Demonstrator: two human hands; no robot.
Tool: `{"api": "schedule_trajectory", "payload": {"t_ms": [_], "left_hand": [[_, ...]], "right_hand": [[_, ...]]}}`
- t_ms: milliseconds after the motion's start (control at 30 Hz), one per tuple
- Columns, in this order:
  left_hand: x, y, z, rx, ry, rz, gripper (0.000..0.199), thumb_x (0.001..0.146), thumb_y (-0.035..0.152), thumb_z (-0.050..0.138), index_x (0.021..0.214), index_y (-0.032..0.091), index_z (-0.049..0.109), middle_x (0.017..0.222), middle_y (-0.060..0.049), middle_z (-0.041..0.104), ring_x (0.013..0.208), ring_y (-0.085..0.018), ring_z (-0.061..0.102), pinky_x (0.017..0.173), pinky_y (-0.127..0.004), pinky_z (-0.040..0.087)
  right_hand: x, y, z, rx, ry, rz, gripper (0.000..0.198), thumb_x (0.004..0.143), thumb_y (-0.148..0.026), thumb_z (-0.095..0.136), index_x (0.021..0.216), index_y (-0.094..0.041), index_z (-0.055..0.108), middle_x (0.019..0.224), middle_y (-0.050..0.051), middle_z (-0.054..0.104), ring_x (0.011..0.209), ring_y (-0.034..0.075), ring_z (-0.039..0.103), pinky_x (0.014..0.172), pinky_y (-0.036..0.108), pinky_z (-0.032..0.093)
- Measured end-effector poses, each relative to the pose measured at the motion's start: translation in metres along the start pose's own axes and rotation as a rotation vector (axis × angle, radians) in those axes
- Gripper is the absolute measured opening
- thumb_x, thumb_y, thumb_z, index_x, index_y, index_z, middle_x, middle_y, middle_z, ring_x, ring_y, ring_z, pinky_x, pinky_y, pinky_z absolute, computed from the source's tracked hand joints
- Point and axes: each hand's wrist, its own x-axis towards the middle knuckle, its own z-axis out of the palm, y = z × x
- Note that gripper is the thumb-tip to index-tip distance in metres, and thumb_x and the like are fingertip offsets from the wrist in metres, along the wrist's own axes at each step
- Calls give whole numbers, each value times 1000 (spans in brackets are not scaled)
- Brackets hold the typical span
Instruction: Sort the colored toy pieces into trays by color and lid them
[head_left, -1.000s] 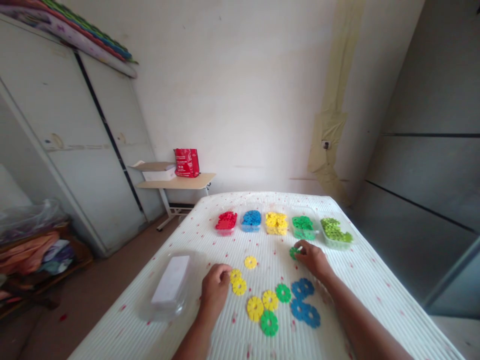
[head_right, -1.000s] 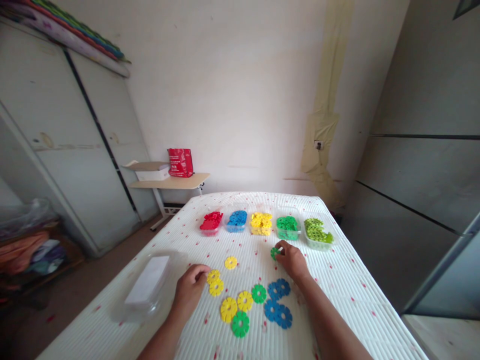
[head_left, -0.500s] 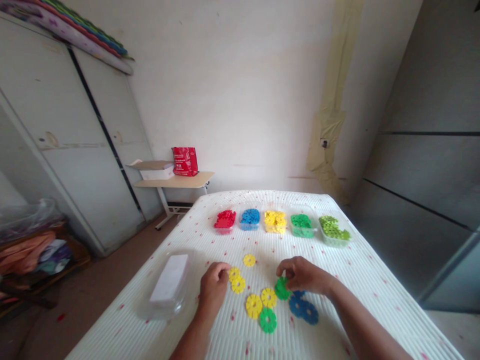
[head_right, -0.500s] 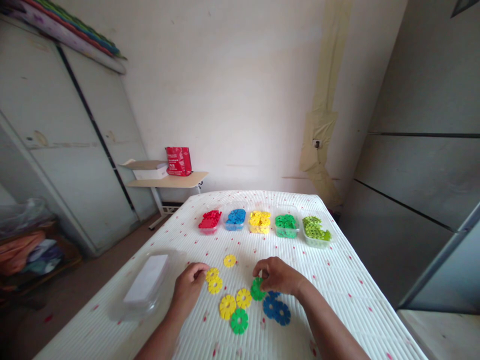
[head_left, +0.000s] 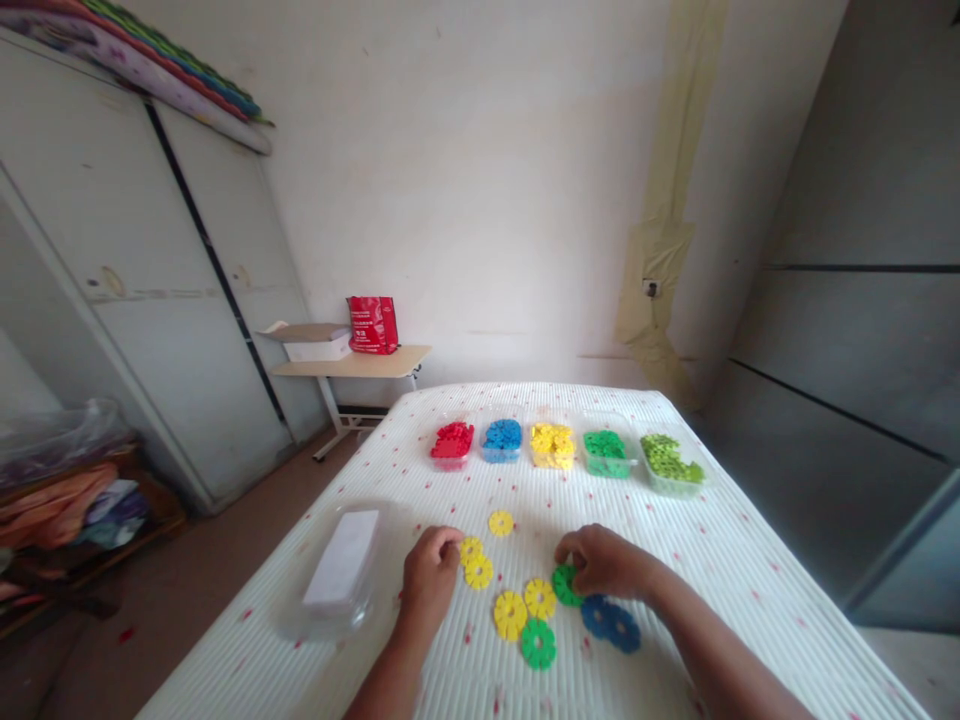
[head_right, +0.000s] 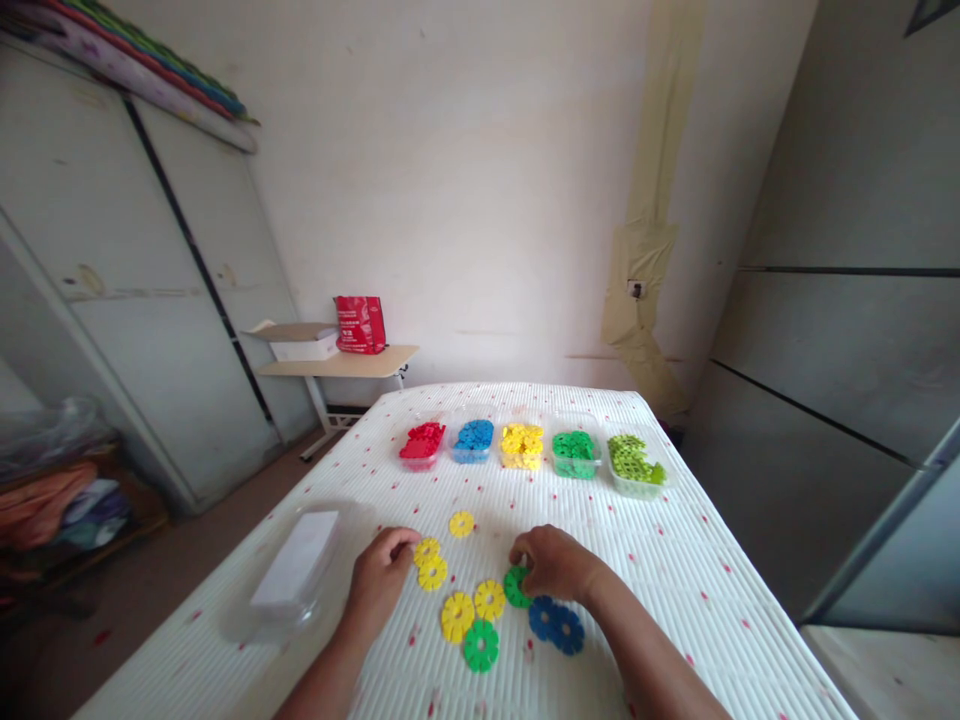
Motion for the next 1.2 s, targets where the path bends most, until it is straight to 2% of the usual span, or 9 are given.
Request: {"api": "schedule_trajectory", "payload": {"t_ms": [467,633,733,867,933,1033,1100,1200], "left_hand": [[1,1,0,3,20,0,19,68,20,43,70,19,62,74,-2,66,72,-15,61,69,-26,47],[1,4,-2,-12,20,-9,19,67,22,44,69,19,63,73,-2,66,72,-16,61,69,-26,48],[1,4,-2,-16,14,-17,19,67,21,44,70,19,63,74,-2,66,73,-16,61,70,-27,47],[1,3,-1,-16,15,-22,18,67,19,44,70,19,62,74,-2,66,73,-15,61,70,-26,47],[0,2,-1,-18,13,-16,18,68,19,44,70,19,62,74,-2,65,74,-15,60,71,-26,47],[0,1,0,-24,1,-15,19,68,18,43,71,19,62,75,-2,65,74,-15,60,72,-27,47],[0,1,0,-26,-1,-22,19,68,17,43,70,19,61,74,-2,64,73,-15,60,71,-26,46],[0,2,0,-26,4,-24,19,67,16,43,69,19,62,72,-1,64,71,-14,59,69,-26,46]], "right_hand": [[2,1,7,-52,52,39,30,52,-16,64,82,-21,65,72,-1,63,61,11,51,46,18,26],[4,-1,9,-128,104,27,19,51,-15,62,69,-18,62,69,-2,59,59,10,46,47,19,23],[3,-3,9,-78,77,-9,17,51,-11,59,66,-18,59,65,-3,57,57,8,43,46,18,24],[2,-1,0,103,57,-15,14,51,-10,58,64,-17,56,61,-5,53,53,7,43,44,16,26],[3,6,-10,201,155,8,12,54,-10,56,63,-17,54,59,-5,52,51,6,44,43,16,27],[8,23,-33,291,433,77,6,59,-13,53,63,-18,51,55,-5,51,49,7,47,44,18,32],[14,36,-51,279,622,152,3,62,-16,52,64,-18,50,53,-5,51,48,9,49,46,19,35],[25,54,-76,219,804,266,7,65,-20,53,72,-18,55,57,-2,57,50,11,53,49,21,38]]}}
